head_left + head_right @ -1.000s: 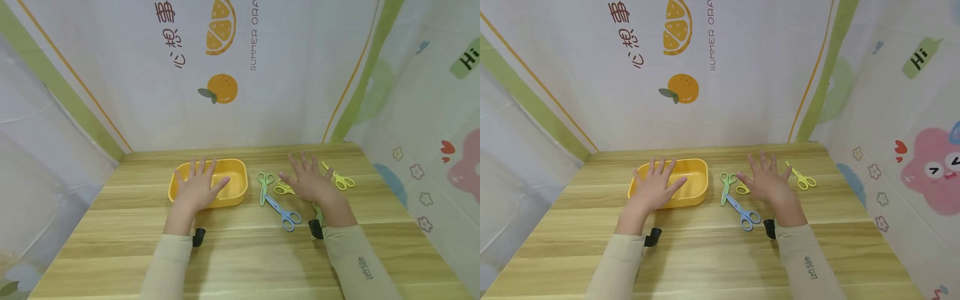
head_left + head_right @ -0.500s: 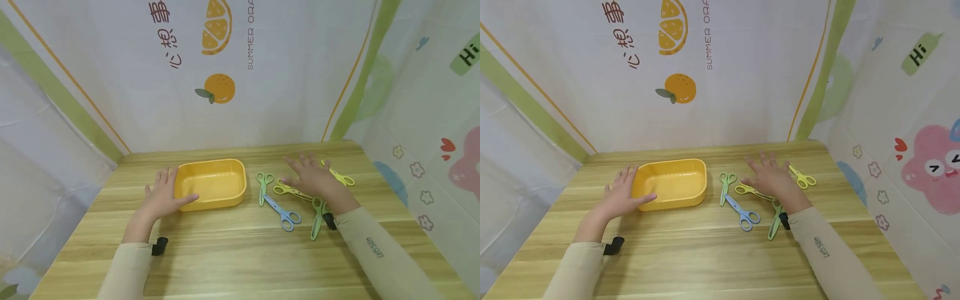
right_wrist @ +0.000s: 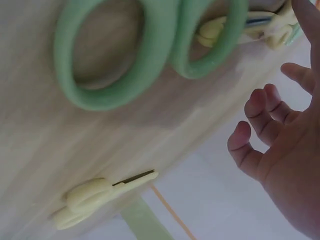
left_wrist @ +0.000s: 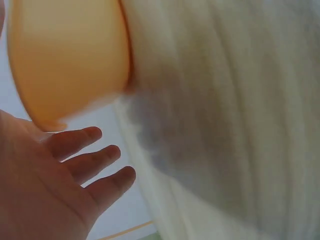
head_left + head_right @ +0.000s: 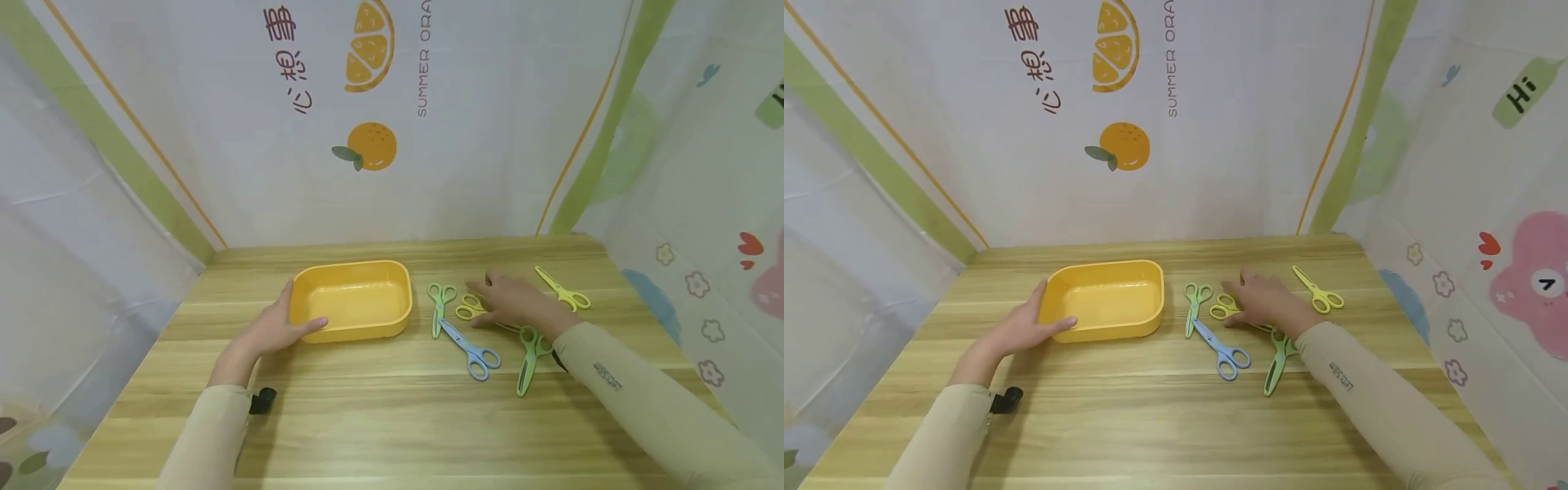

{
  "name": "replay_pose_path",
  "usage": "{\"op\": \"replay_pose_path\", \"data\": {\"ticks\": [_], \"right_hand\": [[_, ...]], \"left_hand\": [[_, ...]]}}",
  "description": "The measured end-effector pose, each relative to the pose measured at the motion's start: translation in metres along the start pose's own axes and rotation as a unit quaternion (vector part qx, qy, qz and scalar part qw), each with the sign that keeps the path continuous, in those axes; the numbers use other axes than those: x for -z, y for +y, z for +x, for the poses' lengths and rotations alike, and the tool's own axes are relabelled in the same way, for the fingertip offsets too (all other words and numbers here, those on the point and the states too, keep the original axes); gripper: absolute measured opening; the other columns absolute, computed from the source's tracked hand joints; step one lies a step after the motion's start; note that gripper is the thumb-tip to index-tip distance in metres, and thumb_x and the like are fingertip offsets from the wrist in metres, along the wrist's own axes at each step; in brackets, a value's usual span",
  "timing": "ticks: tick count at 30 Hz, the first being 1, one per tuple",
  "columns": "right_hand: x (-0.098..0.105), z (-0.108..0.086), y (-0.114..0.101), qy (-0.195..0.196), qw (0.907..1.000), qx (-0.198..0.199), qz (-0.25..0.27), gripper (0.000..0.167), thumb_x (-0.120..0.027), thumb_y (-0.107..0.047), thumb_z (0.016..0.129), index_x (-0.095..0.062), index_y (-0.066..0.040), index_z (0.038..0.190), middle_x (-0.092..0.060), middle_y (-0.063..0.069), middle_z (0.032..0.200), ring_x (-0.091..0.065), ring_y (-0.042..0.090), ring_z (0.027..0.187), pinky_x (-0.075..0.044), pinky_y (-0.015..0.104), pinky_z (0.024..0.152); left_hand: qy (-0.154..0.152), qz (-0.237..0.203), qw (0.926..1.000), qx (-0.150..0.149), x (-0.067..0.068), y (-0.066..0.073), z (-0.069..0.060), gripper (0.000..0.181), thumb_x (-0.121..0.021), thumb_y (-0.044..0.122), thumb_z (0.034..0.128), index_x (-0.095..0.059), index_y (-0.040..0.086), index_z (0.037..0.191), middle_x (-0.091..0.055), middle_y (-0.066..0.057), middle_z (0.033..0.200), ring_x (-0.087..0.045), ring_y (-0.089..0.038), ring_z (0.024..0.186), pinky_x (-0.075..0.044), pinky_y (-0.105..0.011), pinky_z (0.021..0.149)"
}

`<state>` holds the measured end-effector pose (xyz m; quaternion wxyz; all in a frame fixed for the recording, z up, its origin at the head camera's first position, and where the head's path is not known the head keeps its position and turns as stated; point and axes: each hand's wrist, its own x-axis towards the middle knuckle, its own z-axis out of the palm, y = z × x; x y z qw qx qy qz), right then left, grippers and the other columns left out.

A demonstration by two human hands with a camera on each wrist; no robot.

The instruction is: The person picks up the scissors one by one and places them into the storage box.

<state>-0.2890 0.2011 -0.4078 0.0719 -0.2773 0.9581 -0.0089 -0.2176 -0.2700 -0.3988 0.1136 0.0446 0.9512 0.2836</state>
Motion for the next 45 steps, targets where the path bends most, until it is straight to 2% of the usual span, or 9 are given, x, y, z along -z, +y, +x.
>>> {"op": "replay_pose_path", "data": {"ticks": [6,13,21,29,32,36,39,45], "right_hand": [[-0.008,0.002,0.003,-0.006,0.9997,0.023,0.008,0.082,-0.072,-0.061,0.096,-0.049,-0.014,0.159,-0.054,0.015,0.121,-0.052,0.021,0.085,-0.044,0.036,0.069],[-0.005,0.005,0.002,-0.015,0.9991,0.036,0.018,0.080,-0.071,-0.058,0.098,-0.052,-0.008,0.157,-0.052,0.014,0.121,-0.051,0.020,0.086,-0.045,0.034,0.071],[-0.007,0.004,0.006,-0.014,0.9986,0.041,0.029,0.074,-0.071,-0.053,0.099,-0.055,-0.006,0.154,-0.051,0.014,0.120,-0.052,0.020,0.085,-0.046,0.034,0.072],[-0.013,0.003,0.011,0.003,0.9966,0.069,0.045,0.069,-0.071,-0.046,0.100,-0.054,-0.006,0.154,-0.049,0.013,0.115,-0.049,0.018,0.081,-0.045,0.033,0.072],[-0.016,0.007,0.013,0.003,0.9962,0.081,0.032,0.063,-0.070,-0.045,0.102,-0.057,-0.006,0.150,-0.048,0.011,0.113,-0.049,0.017,0.080,-0.045,0.033,0.071],[-0.018,0.010,0.014,-0.006,0.9965,0.084,0.000,0.060,-0.065,-0.045,0.105,-0.057,-0.004,0.148,-0.052,0.011,0.121,-0.055,0.018,0.090,-0.048,0.037,0.075],[-0.017,0.011,0.014,-0.011,0.9957,0.092,-0.011,0.060,-0.064,-0.046,0.105,-0.058,-0.003,0.146,-0.053,0.010,0.124,-0.055,0.018,0.098,-0.046,0.039,0.077],[-0.017,0.013,0.018,-0.010,0.9942,0.106,0.013,0.069,-0.072,-0.047,0.100,-0.058,0.001,0.147,-0.054,0.010,0.121,-0.053,0.015,0.089,-0.051,0.038,0.079]], "left_hand": [[-0.005,0.002,0.9999,0.010,-0.005,-0.009,0.006,0.133,-0.061,0.080,0.0921,0.019,0.006,0.168,-0.018,-0.041,0.170,-0.033,-0.060,0.153,-0.033,-0.072,0.122],[-0.009,-0.006,0.9998,0.014,-0.009,-0.013,0.006,0.135,-0.060,0.082,0.0912,0.025,0.010,0.167,-0.002,-0.032,0.176,-0.018,-0.057,0.160,-0.023,-0.071,0.128],[-0.014,-0.005,0.9998,0.016,-0.009,-0.007,0.008,0.137,-0.062,0.082,0.0902,0.026,0.009,0.166,0.000,-0.033,0.176,-0.013,-0.057,0.161,-0.019,-0.070,0.129],[-0.023,-0.011,0.9994,0.022,-0.008,-0.006,0.006,0.135,-0.060,0.081,0.0920,0.028,0.010,0.166,-0.001,-0.034,0.175,-0.018,-0.058,0.159,-0.022,-0.070,0.128],[-0.025,-0.014,0.9993,0.024,-0.007,-0.007,0.005,0.134,-0.060,0.081,0.0917,0.029,0.012,0.166,-0.001,-0.032,0.176,-0.020,-0.058,0.159,-0.023,-0.070,0.128],[-0.026,-0.014,0.9993,0.022,-0.006,-0.007,0.004,0.134,-0.060,0.082,0.0914,0.029,0.013,0.165,-0.002,-0.032,0.176,-0.022,-0.057,0.159,-0.025,-0.070,0.127],[-0.027,-0.015,0.9992,0.024,-0.006,-0.007,0.003,0.135,-0.060,0.081,0.0916,0.029,0.012,0.165,-0.004,-0.033,0.175,-0.023,-0.057,0.158,-0.025,-0.070,0.127],[-0.029,-0.008,0.9993,0.024,-0.006,-0.007,0.003,0.136,-0.060,0.082,0.0910,0.030,0.011,0.165,-0.005,-0.033,0.175,-0.026,-0.056,0.158,-0.026,-0.069,0.128]]}}
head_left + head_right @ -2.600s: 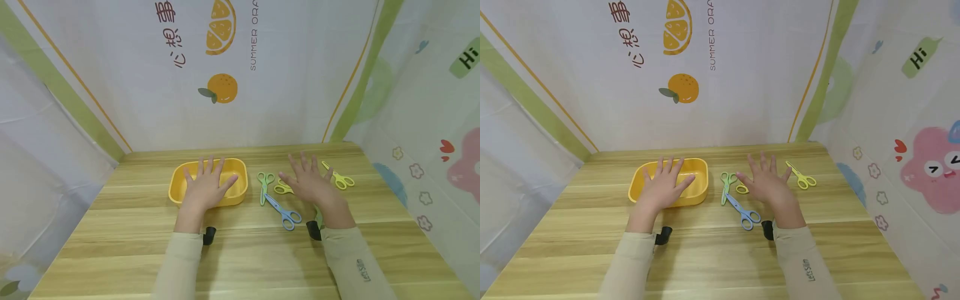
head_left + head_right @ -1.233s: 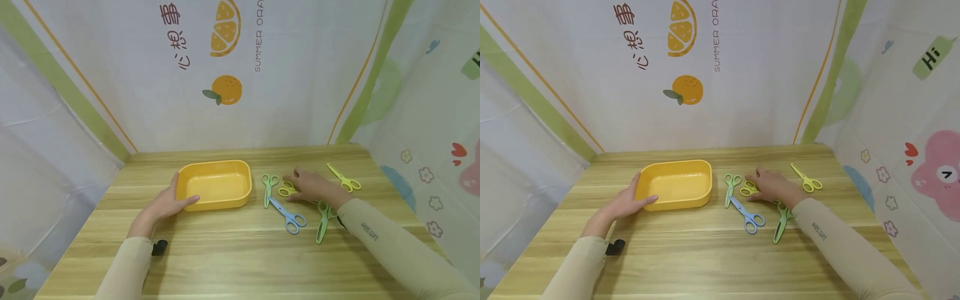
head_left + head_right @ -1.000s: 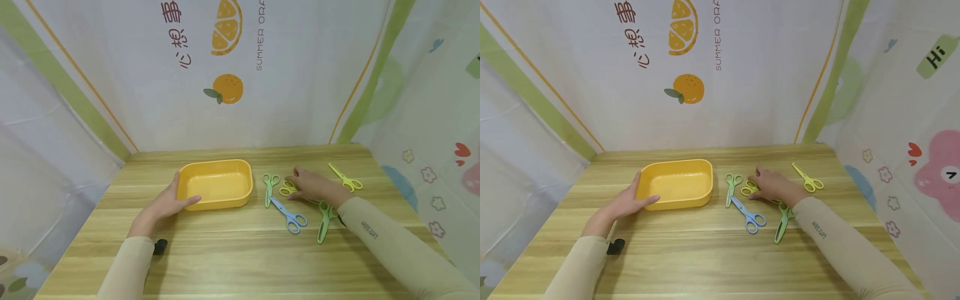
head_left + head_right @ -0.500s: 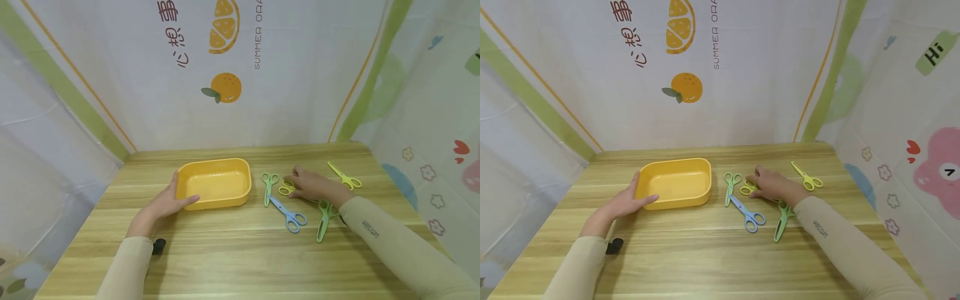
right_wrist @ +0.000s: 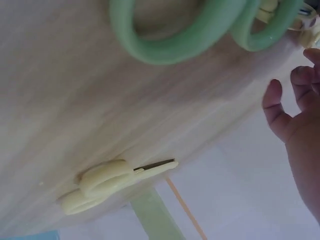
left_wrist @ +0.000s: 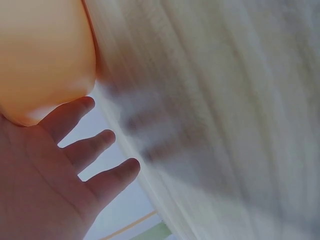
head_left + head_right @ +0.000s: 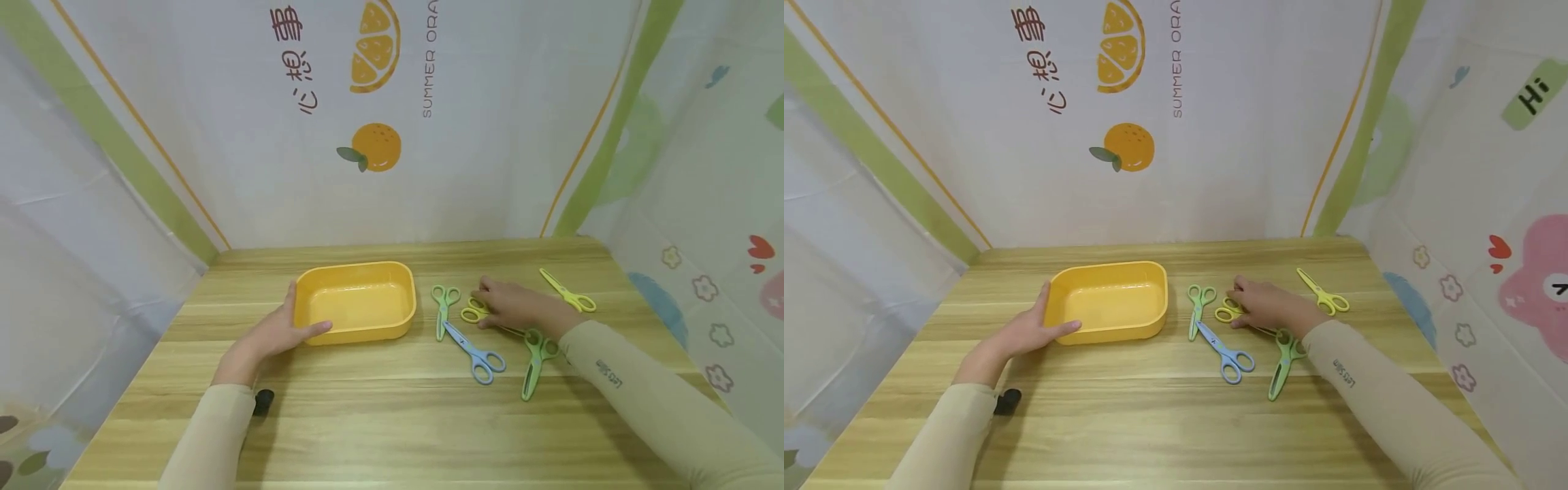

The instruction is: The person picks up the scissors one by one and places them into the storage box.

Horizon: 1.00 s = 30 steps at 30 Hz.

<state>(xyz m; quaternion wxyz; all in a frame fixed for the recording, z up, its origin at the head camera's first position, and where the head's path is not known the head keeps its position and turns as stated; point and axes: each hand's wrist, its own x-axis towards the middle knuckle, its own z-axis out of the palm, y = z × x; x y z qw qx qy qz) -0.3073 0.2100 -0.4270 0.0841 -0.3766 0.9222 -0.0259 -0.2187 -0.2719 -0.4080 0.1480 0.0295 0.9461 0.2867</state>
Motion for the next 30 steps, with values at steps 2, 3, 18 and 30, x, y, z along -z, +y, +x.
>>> {"op": "replay_pose_path", "data": {"ticks": [2,3,18,30], "right_hand": [[0.000,0.000,0.002,-0.002,0.9999,0.002,0.015,0.073,-0.072,-0.047,0.099,-0.055,0.003,0.150,-0.054,0.011,0.123,-0.054,0.016,0.091,-0.053,0.039,0.083],[0.001,0.000,0.002,-0.003,0.9997,0.003,0.023,0.074,-0.072,-0.047,0.100,-0.054,0.004,0.151,-0.054,0.012,0.124,-0.054,0.016,0.092,-0.054,0.039,0.085],[0.003,-0.007,-0.001,0.036,0.9925,0.033,-0.112,0.059,-0.062,-0.048,0.107,-0.062,0.003,0.137,-0.050,0.006,0.109,-0.045,0.013,0.077,-0.047,0.036,0.072],[0.022,-0.003,0.007,0.150,0.9799,0.049,-0.121,0.064,-0.068,-0.042,0.104,-0.059,0.011,0.140,-0.057,0.018,0.122,-0.066,0.029,0.090,-0.061,0.048,0.086]], "left_hand": [[0.001,0.004,1.0000,-0.001,0.000,0.000,0.001,0.137,-0.060,0.082,0.0909,0.030,0.010,0.165,-0.007,-0.034,0.175,-0.027,-0.057,0.157,-0.027,-0.069,0.127],[0.002,0.007,1.0000,-0.001,0.000,0.000,0.001,0.137,-0.060,0.082,0.0910,0.029,0.009,0.165,-0.007,-0.035,0.174,-0.027,-0.057,0.157,-0.027,-0.069,0.127],[0.003,0.024,0.9997,0.003,-0.002,0.000,0.003,0.137,-0.060,0.084,0.0900,0.027,0.008,0.166,-0.019,-0.038,0.171,-0.039,-0.058,0.151,-0.035,-0.068,0.123],[0.004,0.024,0.9996,0.012,-0.002,0.001,0.002,0.139,-0.060,0.085,0.0888,0.027,0.009,0.166,-0.020,-0.038,0.170,-0.042,-0.058,0.149,-0.037,-0.069,0.121]]}}
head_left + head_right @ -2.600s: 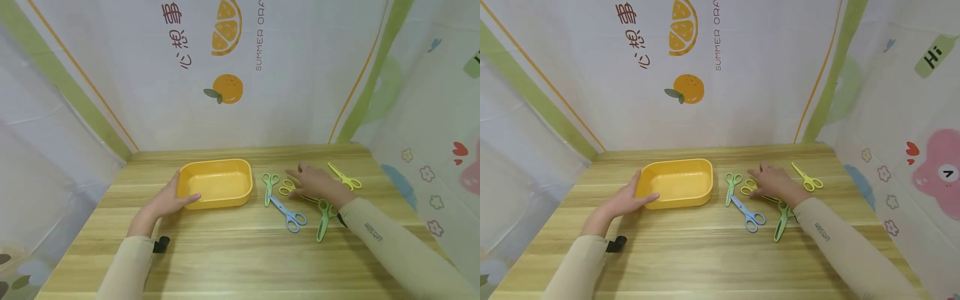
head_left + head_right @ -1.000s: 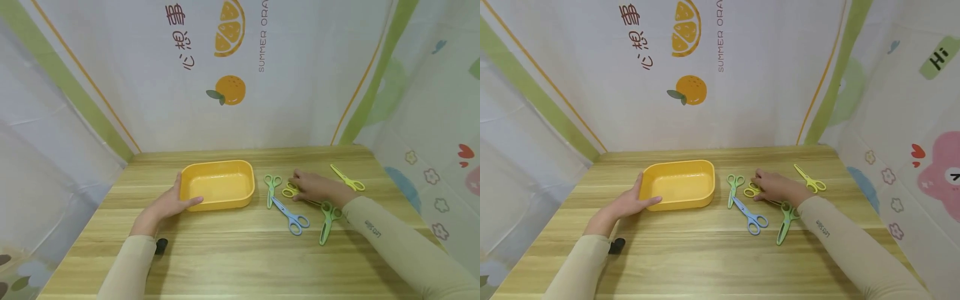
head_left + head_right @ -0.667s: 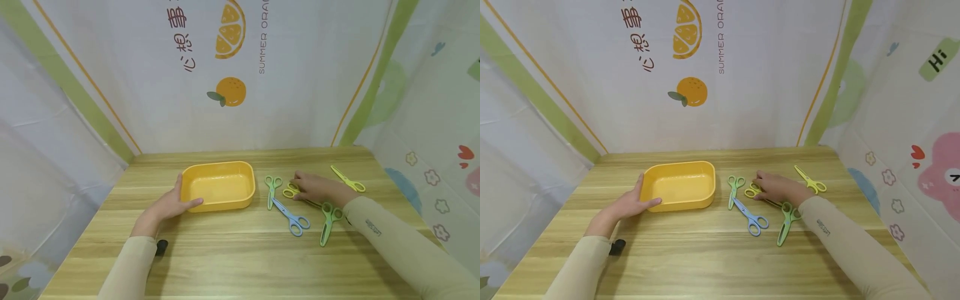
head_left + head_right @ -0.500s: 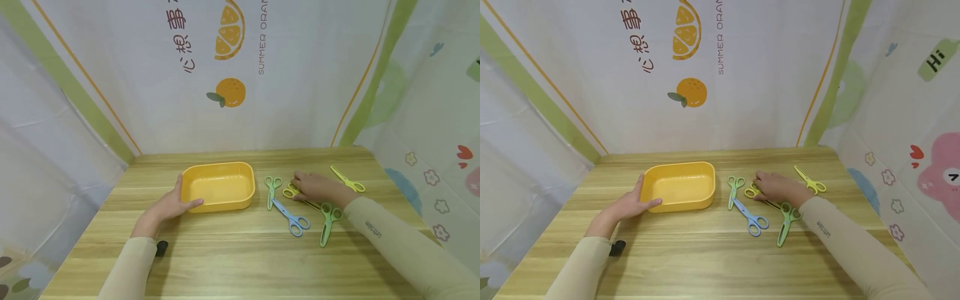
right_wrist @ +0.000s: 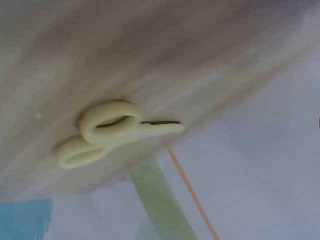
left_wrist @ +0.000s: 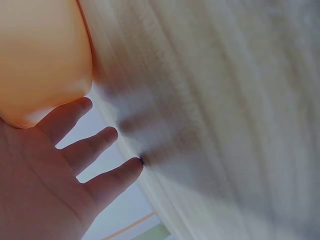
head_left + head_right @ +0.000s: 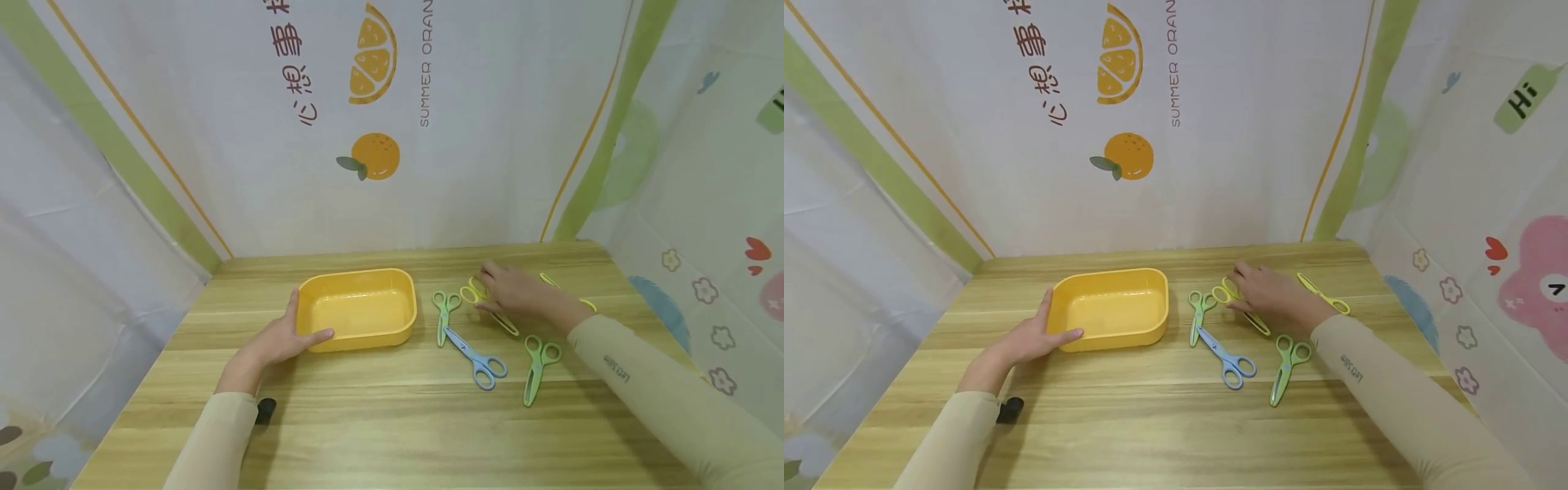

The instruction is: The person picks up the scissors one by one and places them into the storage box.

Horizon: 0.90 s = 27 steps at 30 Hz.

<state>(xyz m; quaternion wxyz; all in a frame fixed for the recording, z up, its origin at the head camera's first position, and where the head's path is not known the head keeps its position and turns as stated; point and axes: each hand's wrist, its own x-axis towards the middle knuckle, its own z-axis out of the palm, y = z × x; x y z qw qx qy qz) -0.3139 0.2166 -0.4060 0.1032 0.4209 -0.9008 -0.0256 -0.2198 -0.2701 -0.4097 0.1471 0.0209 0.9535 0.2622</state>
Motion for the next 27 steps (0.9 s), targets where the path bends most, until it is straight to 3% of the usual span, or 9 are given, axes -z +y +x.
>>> {"op": "replay_pose_path", "data": {"ticks": [9,15,27], "right_hand": [[0.025,0.018,0.003,0.049,0.9984,0.013,0.026,0.061,-0.073,-0.038,0.102,-0.060,0.011,0.135,-0.056,0.016,0.111,-0.061,0.025,0.083,-0.059,0.042,0.076],[0.044,0.036,-0.003,0.070,0.9965,0.029,0.035,0.060,-0.073,-0.037,0.102,-0.059,0.010,0.138,-0.054,0.013,0.108,-0.052,0.020,0.081,-0.054,0.038,0.075],[0.076,0.074,-0.027,0.040,0.9976,0.025,0.051,0.062,-0.065,-0.044,0.106,-0.057,0.004,0.146,-0.055,0.013,0.116,-0.054,0.018,0.081,-0.054,0.036,0.073]], "left_hand": [[0.001,-0.005,1.0000,-0.007,0.001,0.000,0.002,0.139,-0.061,0.084,0.0891,0.027,0.008,0.165,-0.011,-0.037,0.173,-0.033,-0.058,0.154,-0.031,-0.069,0.125],[0.006,-0.004,1.0000,-0.005,0.001,0.000,0.002,0.140,-0.061,0.084,0.0886,0.026,0.007,0.166,-0.011,-0.036,0.173,-0.033,-0.058,0.154,-0.032,-0.069,0.125],[0.001,-0.016,0.9999,-0.001,0.000,-0.001,-0.001,0.139,-0.062,0.084,0.0884,0.028,0.011,0.166,-0.015,-0.037,0.172,-0.036,-0.057,0.153,-0.034,-0.069,0.123]]}}
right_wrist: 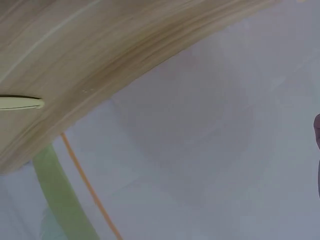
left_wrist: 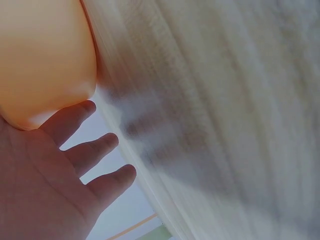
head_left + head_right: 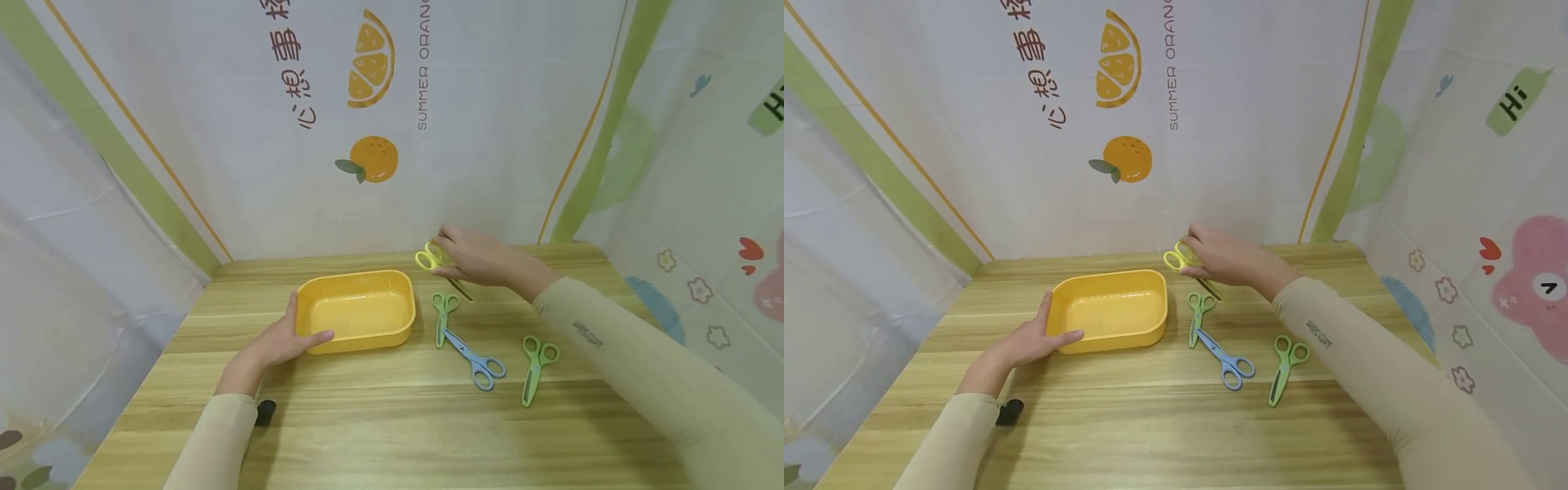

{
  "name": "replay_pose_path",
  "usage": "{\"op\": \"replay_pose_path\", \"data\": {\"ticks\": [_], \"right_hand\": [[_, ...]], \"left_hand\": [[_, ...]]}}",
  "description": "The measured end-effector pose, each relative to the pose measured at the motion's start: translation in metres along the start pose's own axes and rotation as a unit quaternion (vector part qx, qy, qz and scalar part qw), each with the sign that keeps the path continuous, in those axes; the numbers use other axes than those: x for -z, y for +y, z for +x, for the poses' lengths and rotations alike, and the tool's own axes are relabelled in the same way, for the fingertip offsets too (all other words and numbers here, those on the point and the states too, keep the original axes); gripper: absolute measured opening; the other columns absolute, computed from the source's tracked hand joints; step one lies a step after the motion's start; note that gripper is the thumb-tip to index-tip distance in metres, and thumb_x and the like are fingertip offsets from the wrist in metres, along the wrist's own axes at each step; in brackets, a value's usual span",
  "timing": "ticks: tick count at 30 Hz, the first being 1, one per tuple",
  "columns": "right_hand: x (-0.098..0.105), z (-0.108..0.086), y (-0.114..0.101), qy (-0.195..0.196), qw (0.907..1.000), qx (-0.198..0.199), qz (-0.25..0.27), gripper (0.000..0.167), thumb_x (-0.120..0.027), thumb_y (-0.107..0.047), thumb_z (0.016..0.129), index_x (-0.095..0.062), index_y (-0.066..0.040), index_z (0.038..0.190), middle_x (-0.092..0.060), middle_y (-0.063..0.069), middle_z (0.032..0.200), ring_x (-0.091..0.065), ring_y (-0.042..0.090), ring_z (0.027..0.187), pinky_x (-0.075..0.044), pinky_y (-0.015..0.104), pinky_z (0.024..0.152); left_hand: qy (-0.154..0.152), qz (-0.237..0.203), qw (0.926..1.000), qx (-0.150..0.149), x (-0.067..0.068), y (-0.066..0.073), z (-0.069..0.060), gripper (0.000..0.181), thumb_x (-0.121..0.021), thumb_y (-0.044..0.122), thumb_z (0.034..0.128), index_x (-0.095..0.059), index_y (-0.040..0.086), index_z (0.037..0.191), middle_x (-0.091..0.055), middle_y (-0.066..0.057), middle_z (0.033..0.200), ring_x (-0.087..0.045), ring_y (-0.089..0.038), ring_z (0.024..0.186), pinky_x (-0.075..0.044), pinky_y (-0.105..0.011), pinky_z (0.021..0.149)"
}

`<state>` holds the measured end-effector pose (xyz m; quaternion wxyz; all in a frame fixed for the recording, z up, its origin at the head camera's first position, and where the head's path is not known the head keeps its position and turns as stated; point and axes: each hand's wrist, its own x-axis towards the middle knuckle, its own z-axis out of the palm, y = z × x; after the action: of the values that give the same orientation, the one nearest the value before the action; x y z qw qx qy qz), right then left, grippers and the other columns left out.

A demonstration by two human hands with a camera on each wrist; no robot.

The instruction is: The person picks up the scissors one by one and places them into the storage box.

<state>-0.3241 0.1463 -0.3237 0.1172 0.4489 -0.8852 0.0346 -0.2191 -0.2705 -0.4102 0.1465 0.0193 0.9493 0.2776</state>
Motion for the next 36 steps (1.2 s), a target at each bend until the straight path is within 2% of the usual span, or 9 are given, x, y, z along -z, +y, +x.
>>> {"op": "replay_pose_path", "data": {"ticks": [3,7,11,19,22,26,29,32,36], "right_hand": [[0.005,0.008,-0.007,-0.013,0.9999,-0.006,0.009,0.064,-0.063,-0.046,0.107,-0.055,0.003,0.148,-0.056,0.012,0.117,-0.053,0.020,0.083,-0.053,0.037,0.075],[0.009,0.020,-0.015,-0.034,0.9992,-0.011,0.018,0.068,-0.061,-0.047,0.107,-0.050,0.004,0.152,-0.061,0.015,0.122,-0.058,0.024,0.094,-0.054,0.042,0.089],[0.013,0.030,-0.023,-0.055,0.9981,-0.011,0.025,0.071,-0.061,-0.046,0.108,-0.047,0.006,0.154,-0.065,0.019,0.132,-0.065,0.030,0.114,-0.054,0.046,0.105],[0.014,0.052,-0.035,-0.087,0.9947,-0.029,0.046,0.075,-0.053,-0.050,0.110,-0.037,0.004,0.161,-0.055,0.022,0.156,-0.057,0.036,0.144,-0.044,0.048,0.124],[0.013,0.063,-0.040,-0.090,0.9948,-0.038,0.027,0.078,-0.049,-0.054,0.111,-0.035,0.003,0.162,-0.061,0.022,0.151,-0.062,0.039,0.137,-0.046,0.049,0.122],[0.011,0.076,-0.051,-0.088,0.9950,-0.043,-0.021,0.080,-0.046,-0.059,0.110,-0.036,0.001,0.162,-0.079,0.015,0.116,-0.075,0.038,0.111,-0.055,0.049,0.110],[0.006,0.084,-0.062,-0.078,0.9954,-0.042,-0.037,0.079,-0.050,-0.058,0.109,-0.039,0.002,0.160,-0.080,0.012,0.100,-0.078,0.034,0.099,-0.062,0.047,0.097],[-0.002,0.090,-0.072,-0.067,0.9961,-0.041,-0.041,0.077,-0.054,-0.057,0.108,-0.043,0.001,0.158,-0.080,0.013,0.105,-0.080,0.030,0.095,-0.066,0.043,0.083],[-0.017,0.096,-0.083,-0.065,0.9962,-0.042,-0.038,0.076,-0.056,-0.057,0.107,-0.046,0.001,0.156,-0.080,0.012,0.110,-0.079,0.028,0.095,-0.066,0.041,0.077]], "left_hand": [[-0.001,-0.003,1.0000,0.001,-0.001,-0.001,0.000,0.139,-0.063,0.084,0.0882,0.028,0.011,0.166,-0.015,-0.036,0.173,-0.036,-0.057,0.153,-0.034,-0.069,0.123],[-0.001,-0.005,1.0000,0.000,-0.001,-0.001,0.001,0.139,-0.063,0.083,0.0883,0.028,0.012,0.166,-0.015,-0.036,0.173,-0.036,-0.057,0.153,-0.034,-0.069,0.123],[0.000,-0.009,1.0000,-0.002,-0.002,-0.002,0.001,0.139,-0.063,0.083,0.0887,0.028,0.012,0.166,-0.015,-0.036,0.173,-0.035,-0.057,0.154,-0.033,-0.069,0.124],[0.000,-0.008,1.0000,0.000,-0.002,-0.001,0.001,0.139,-0.062,0.083,0.0888,0.027,0.010,0.166,-0.017,-0.038,0.172,-0.037,-0.057,0.153,-0.034,-0.068,0.124],[0.003,-0.010,0.9999,-0.002,-0.002,-0.001,0.002,0.139,-0.063,0.083,0.0889,0.028,0.010,0.166,-0.017,-0.038,0.172,-0.036,-0.057,0.153,-0.033,-0.068,0.124],[0.002,-0.013,0.9999,-0.001,-0.001,-0.001,0.002,0.139,-0.063,0.083,0.0886,0.029,0.011,0.166,-0.017,-0.037,0.172,-0.036,-0.056,0.154,-0.033,-0.068,0.124],[0.002,-0.018,0.9998,0.001,-0.001,-0.002,0.002,0.140,-0.064,0.083,0.0881,0.028,0.012,0.166,-0.019,-0.037,0.171,-0.037,-0.055,0.154,-0.034,-0.068,0.123],[0.004,-0.023,0.9997,0.002,-0.002,-0.002,0.002,0.139,-0.064,0.083,0.0880,0.028,0.012,0.166,-0.022,-0.038,0.171,-0.039,-0.055,0.153,-0.035,-0.068,0.123],[0.004,-0.025,0.9997,0.001,-0.002,-0.002,0.001,0.139,-0.064,0.083,0.0879,0.027,0.012,0.166,-0.023,-0.038,0.170,-0.038,-0.055,0.153,-0.034,-0.068,0.123]]}}
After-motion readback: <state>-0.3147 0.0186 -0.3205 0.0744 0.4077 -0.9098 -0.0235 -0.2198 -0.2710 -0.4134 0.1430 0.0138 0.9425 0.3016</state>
